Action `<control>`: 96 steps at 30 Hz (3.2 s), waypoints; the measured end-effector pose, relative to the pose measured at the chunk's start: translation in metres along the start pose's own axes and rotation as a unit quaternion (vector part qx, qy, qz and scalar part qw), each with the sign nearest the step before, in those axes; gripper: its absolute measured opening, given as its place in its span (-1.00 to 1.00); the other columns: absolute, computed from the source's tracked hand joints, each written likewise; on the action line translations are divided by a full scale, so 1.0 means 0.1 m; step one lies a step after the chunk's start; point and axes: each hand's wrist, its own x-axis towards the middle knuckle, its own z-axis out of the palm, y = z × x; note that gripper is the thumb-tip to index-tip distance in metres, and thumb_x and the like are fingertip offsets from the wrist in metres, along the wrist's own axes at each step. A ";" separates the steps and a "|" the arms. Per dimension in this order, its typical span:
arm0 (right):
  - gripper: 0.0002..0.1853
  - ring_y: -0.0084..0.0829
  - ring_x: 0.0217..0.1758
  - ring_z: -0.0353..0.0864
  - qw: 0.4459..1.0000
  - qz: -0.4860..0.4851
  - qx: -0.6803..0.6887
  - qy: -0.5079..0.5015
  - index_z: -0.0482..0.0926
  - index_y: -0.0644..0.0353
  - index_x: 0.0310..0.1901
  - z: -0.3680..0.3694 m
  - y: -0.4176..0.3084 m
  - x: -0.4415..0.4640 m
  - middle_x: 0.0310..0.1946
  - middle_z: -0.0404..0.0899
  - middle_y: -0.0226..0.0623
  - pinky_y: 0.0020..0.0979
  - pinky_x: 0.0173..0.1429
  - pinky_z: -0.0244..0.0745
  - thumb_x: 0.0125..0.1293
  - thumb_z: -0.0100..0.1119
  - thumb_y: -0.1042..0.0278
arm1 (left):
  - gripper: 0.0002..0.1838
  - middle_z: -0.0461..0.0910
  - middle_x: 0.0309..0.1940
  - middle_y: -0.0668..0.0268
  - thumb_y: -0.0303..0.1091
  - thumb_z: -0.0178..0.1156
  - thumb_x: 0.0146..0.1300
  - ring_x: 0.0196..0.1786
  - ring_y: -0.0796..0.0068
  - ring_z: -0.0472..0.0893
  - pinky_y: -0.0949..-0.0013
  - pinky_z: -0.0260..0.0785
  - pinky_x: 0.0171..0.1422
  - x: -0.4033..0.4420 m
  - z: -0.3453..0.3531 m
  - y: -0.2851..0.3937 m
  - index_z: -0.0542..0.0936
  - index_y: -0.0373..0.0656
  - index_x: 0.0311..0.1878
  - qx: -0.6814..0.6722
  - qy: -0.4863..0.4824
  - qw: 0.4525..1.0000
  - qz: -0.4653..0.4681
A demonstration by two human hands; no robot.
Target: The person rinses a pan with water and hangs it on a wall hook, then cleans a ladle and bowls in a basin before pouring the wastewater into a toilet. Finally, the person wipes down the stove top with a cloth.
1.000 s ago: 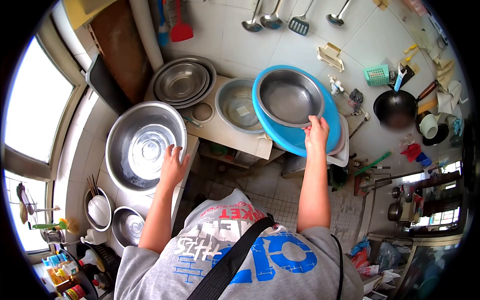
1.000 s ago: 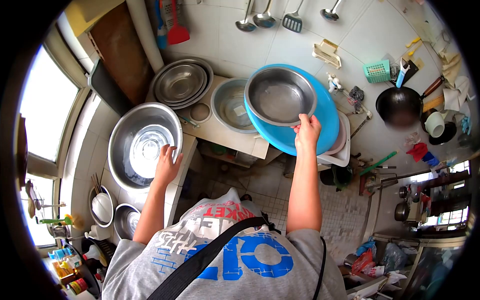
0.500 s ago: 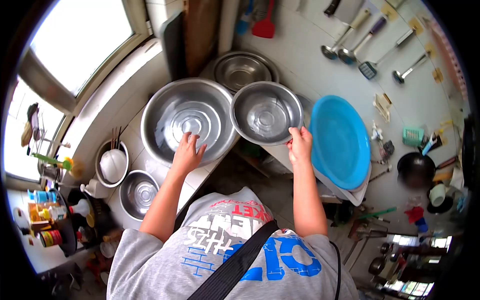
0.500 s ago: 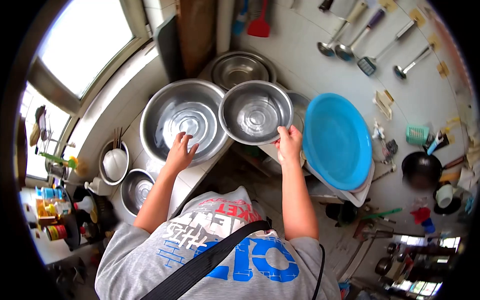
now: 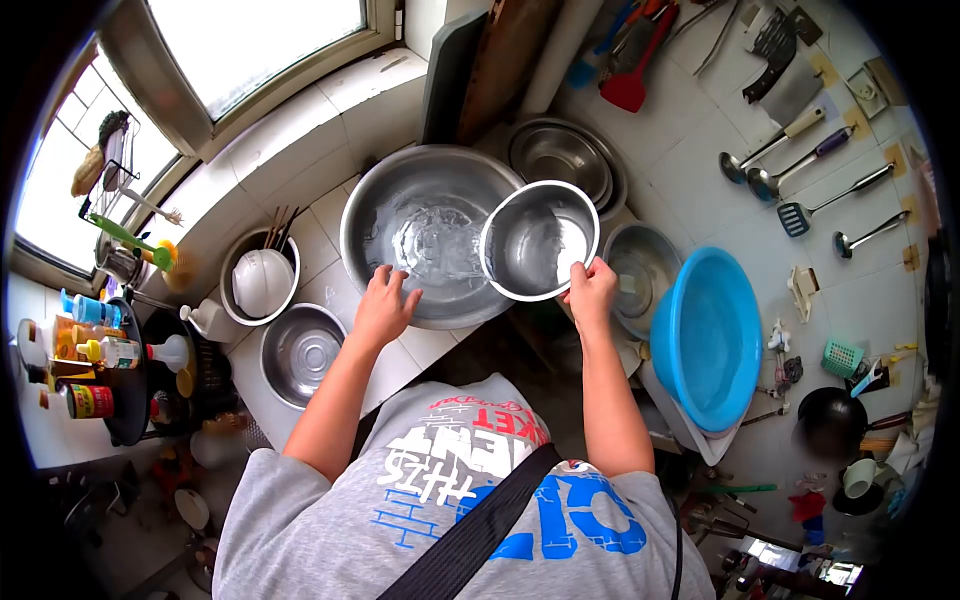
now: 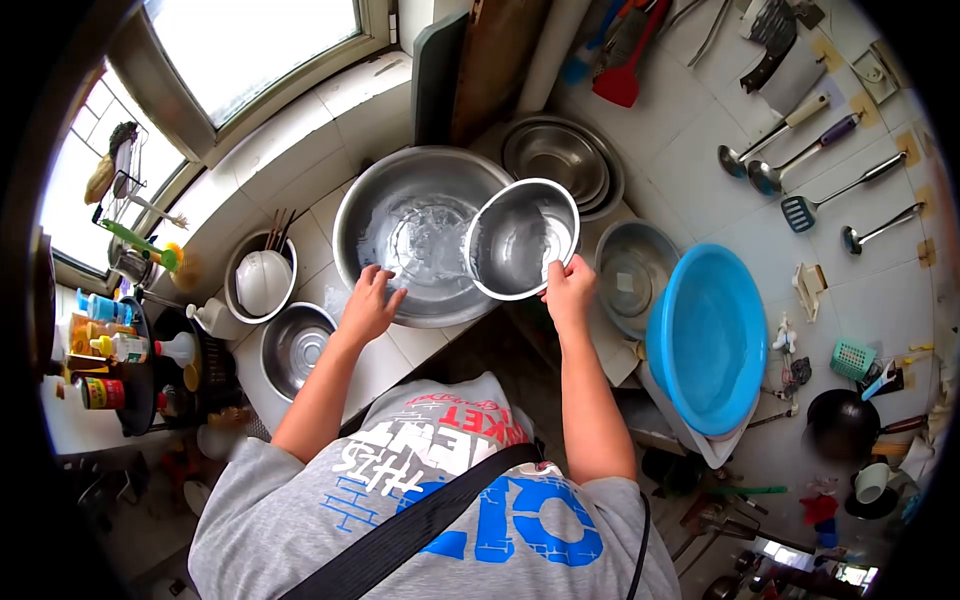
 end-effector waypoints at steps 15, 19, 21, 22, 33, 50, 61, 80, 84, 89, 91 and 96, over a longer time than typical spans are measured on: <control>-0.75 0.02 -0.57 0.43 0.912 -0.348 -0.217 -0.002 0.31 0.25 -0.55 0.28 -0.11 -0.17 -0.61 0.39 -0.10 -0.08 -0.49 0.35 0.20 0.17 0.54 | -0.55 0.40 0.20 -0.16 -0.14 0.23 0.30 0.18 -0.16 0.48 0.06 0.36 0.29 0.09 0.07 0.11 0.52 -0.28 0.11 -0.033 -0.054 0.998 0.008; -0.76 -0.01 -0.48 0.49 0.879 -0.404 -0.245 -0.067 0.34 0.23 -0.52 0.23 -0.12 -0.24 -0.54 0.40 -0.14 -0.12 -0.42 0.42 0.09 0.27 0.55 | -0.55 0.40 0.19 -0.14 -0.15 0.23 0.30 0.18 -0.14 0.49 0.06 0.38 0.27 0.15 0.16 0.08 0.52 -0.28 0.11 -0.037 -0.053 0.997 0.029; -0.75 -0.06 -0.47 0.48 0.863 -0.430 -0.253 -0.084 0.34 0.21 -0.52 0.19 -0.12 -0.27 -0.52 0.39 -0.18 -0.14 -0.42 0.43 0.02 0.30 0.55 | -0.55 0.41 0.19 -0.13 -0.15 0.24 0.30 0.18 -0.13 0.49 0.07 0.38 0.27 0.18 0.22 0.07 0.52 -0.28 0.11 -0.043 -0.052 0.997 0.041; -0.76 -0.07 -0.48 0.47 0.855 -0.444 -0.254 -0.085 0.35 0.21 -0.52 0.17 -0.13 -0.27 -0.52 0.38 -0.18 -0.14 -0.42 0.42 0.01 0.30 0.55 | -0.55 0.42 0.18 -0.11 -0.15 0.24 0.30 0.17 -0.13 0.49 0.07 0.39 0.26 0.19 0.26 0.05 0.52 -0.28 0.10 -0.046 -0.046 0.996 0.052; -0.79 -0.47 -0.59 0.41 0.887 0.014 0.149 0.436 0.37 0.22 -0.41 -1.37 -0.10 -0.12 -0.59 0.44 -0.32 -0.31 -0.49 0.38 0.35 0.17 0.41 | -0.76 0.50 0.02 0.00 -0.44 0.21 0.24 0.05 -0.09 0.52 0.09 0.40 0.14 0.58 0.48 0.45 0.51 -0.28 -0.04 -0.160 -0.025 0.978 0.133; -0.70 -0.32 -0.08 0.71 0.902 0.205 0.357 0.131 0.51 0.30 0.08 -3.33 0.50 -1.45 -0.02 0.64 -0.16 -0.37 -0.04 0.63 0.43 0.13 0.29 | -0.78 0.54 -0.05 0.05 -0.45 0.22 0.21 0.00 -0.05 0.54 0.08 0.43 0.08 -0.19 1.17 2.85 0.51 -0.27 -0.10 -0.188 -0.178 0.884 0.389; -0.56 -0.43 0.05 0.62 0.901 0.182 0.258 0.298 0.44 0.22 0.23 -5.06 1.11 -3.33 0.17 0.51 -0.22 -0.42 -0.01 0.55 0.39 0.23 0.28 | -0.70 0.55 -0.06 0.02 -0.46 0.26 0.16 -0.02 -0.09 0.56 0.09 0.48 0.06 -1.66 2.25 4.97 0.52 -0.25 -0.03 -0.228 -0.329 0.739 0.542; -0.71 -0.40 -0.13 0.67 0.753 0.186 0.249 0.580 0.58 0.27 -0.03 -7.69 1.31 -4.60 -0.13 0.66 -0.25 -0.41 -0.10 0.54 0.44 0.12 0.20 | -0.71 0.62 -0.11 0.15 -0.37 0.29 0.25 -0.13 0.41 0.65 0.32 0.48 -0.17 -3.16 4.16 10.48 0.56 -0.29 -0.02 -0.401 -0.548 0.535 0.502; -0.72 -0.39 -0.13 0.67 0.718 0.196 0.253 0.618 0.57 0.29 -0.03 -8.05 1.50 -4.74 -0.13 0.66 -0.24 -0.41 -0.11 0.55 0.45 0.10 0.22 | -0.64 0.61 -0.08 0.20 -0.34 0.28 0.26 -0.06 0.41 0.60 0.34 0.51 -0.16 -3.45 5.20 11.43 0.55 -0.23 0.10 -0.336 -0.609 0.552 0.460; -0.72 -0.37 -0.13 0.69 0.673 0.225 0.270 0.651 0.56 0.31 -0.03 -8.23 1.57 -5.06 -0.13 0.66 -0.21 -0.41 -0.11 0.56 0.46 0.07 0.24 | -0.61 0.59 -0.04 0.20 -0.28 0.24 0.26 -0.01 0.34 0.57 0.36 0.53 -0.15 -3.83 6.59 12.78 0.57 -0.16 0.14 -0.431 -0.464 0.610 0.476; -0.71 -0.36 -0.12 0.69 0.654 0.221 0.266 0.673 0.56 0.30 -0.03 -8.27 1.57 -5.26 -0.12 0.66 -0.20 -0.42 -0.09 0.56 0.46 0.05 0.23 | -0.66 0.60 -0.16 0.27 -0.26 0.21 0.27 -0.10 0.41 0.57 0.42 0.47 -0.25 -3.90 6.31 13.04 0.60 -0.16 0.07 -0.451 -0.617 0.579 0.285; -0.70 -0.37 -0.11 0.68 0.623 0.216 0.265 0.703 0.56 0.30 -0.02 -8.39 1.61 -5.85 -0.12 0.66 -0.20 -0.42 -0.08 0.56 0.47 0.03 0.22 | -0.67 0.60 -0.24 0.24 -0.36 0.36 0.19 -0.25 0.46 0.58 0.42 0.45 -0.20 -4.20 6.60 13.40 0.54 -0.35 -0.08 -0.633 -0.545 0.548 0.049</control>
